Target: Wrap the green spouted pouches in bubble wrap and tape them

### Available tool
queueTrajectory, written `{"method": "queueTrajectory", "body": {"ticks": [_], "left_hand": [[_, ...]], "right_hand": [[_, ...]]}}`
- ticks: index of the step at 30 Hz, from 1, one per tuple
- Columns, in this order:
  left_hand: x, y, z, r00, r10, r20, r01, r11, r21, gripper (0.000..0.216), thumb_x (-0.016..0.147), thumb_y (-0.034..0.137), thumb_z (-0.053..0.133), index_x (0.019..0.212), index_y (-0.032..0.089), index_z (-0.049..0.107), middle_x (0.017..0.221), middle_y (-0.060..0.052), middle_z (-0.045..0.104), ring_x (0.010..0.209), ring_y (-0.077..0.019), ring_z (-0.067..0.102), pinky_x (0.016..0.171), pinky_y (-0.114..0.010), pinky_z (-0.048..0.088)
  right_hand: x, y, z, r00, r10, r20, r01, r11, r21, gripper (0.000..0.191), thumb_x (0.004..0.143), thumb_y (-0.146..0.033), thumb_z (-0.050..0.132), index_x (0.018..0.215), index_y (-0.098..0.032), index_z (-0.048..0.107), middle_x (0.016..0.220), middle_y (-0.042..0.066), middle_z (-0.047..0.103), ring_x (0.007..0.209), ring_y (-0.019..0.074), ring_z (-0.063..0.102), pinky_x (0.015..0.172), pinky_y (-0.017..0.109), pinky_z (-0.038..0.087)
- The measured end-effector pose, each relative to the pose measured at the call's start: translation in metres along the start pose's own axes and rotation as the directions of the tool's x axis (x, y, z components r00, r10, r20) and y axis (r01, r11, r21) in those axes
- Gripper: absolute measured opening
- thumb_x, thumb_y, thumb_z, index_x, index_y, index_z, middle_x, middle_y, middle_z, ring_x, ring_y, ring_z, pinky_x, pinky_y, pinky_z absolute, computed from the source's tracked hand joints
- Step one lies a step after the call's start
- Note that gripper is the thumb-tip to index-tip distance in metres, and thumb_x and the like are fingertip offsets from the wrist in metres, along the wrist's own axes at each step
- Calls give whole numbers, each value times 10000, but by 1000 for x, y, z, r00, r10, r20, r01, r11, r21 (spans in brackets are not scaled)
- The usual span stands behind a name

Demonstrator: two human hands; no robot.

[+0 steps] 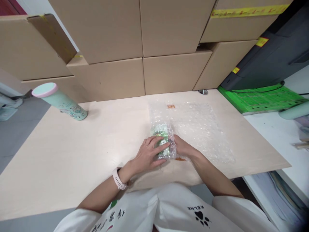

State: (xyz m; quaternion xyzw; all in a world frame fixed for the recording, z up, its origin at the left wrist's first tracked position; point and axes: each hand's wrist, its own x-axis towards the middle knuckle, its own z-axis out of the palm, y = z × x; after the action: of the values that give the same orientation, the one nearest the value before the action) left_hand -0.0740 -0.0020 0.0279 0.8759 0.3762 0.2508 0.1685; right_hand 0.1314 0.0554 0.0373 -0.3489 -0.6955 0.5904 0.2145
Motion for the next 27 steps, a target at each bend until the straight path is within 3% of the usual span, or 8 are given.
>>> {"method": "queueTrajectory", "body": {"ticks": [6, 10, 14, 19, 21, 23, 25, 27], "left_hand": [[3, 2, 11, 995, -24, 95, 11, 991, 130, 467, 921, 429, 558, 1365, 289, 520, 1444, -111, 460, 1274, -314, 402, 965, -476, 384], [5, 4, 12, 992, -44, 116, 24, 986, 167, 437, 914, 413, 571, 1327, 270, 555, 1437, -109, 479, 1287, -323, 397, 962, -482, 366], [6, 5, 13, 992, -41, 118, 23, 988, 153, 442, 902, 409, 591, 1322, 278, 557, 1443, -105, 478, 1293, -331, 397, 970, -494, 364], [4, 0, 10, 970, -232, -73, 229, 972, -42, 474, 870, 372, 622, 1325, 264, 542, 1472, -126, 416, 1311, -317, 403, 1028, -497, 374], [3, -5, 6, 859, -486, -162, 443, 864, -240, 496, 870, 351, 607, 1341, 229, 506, 1369, -145, 493, 1204, -289, 506, 982, -471, 428], [4, -11, 1, 717, -695, -60, 569, 633, -524, 543, 852, 364, 622, 1347, 205, 467, 1185, -119, 588, 977, -232, 612, 837, -404, 499], [5, -14, -4, 635, -765, 107, 551, 352, -757, 592, 812, 388, 667, 1330, 195, 456, 1006, -60, 626, 791, -172, 621, 698, -317, 497], [6, -14, -9, 618, -772, 148, 441, 185, -878, 601, 787, 386, 701, 1309, 200, 467, 919, -22, 636, 747, -140, 610, 659, -262, 469]], "right_hand": [[-7, 7, -30, 987, 51, -152, -118, 873, -474, 199, 802, -185, 492, 667, -177, 639, 627, -6, 620, 608, 150, 552, 575, 246, 357], [-14, 7, -43, 921, 20, -389, -150, 940, -305, 212, 867, -315, 525, 878, -187, 693, 750, 14, 655, 660, 150, 561, 614, 258, 399], [-15, 1, -36, 973, 49, -227, -80, 988, -130, 267, 879, -404, 540, 948, -186, 680, 809, 25, 651, 673, 146, 565, 616, 266, 429], [-7, 0, -17, 988, 4, -155, -69, 908, -414, 149, 880, -238, 483, 976, -226, 597, 769, -22, 569, 668, 133, 510, 622, 258, 372], [-6, 1, -14, 987, 12, -162, -83, 895, -437, 139, 898, -252, 477, 1003, -235, 566, 771, -26, 548, 682, 138, 509, 625, 260, 366], [-6, 1, -13, 987, 23, -160, -91, 899, -429, 141, 906, -283, 492, 1025, -239, 553, 785, -22, 548, 693, 144, 512, 631, 267, 375], [-7, 0, -13, 988, 36, -148, -92, 915, -392, 169, 907, -314, 516, 1054, -237, 548, 818, -10, 560, 713, 150, 520, 646, 278, 399], [-8, -2, -11, 991, 47, -124, -84, 947, -310, 230, 912, -360, 535, 1104, -234, 543, 890, 15, 578, 774, 161, 546, 687, 296, 442]]}}
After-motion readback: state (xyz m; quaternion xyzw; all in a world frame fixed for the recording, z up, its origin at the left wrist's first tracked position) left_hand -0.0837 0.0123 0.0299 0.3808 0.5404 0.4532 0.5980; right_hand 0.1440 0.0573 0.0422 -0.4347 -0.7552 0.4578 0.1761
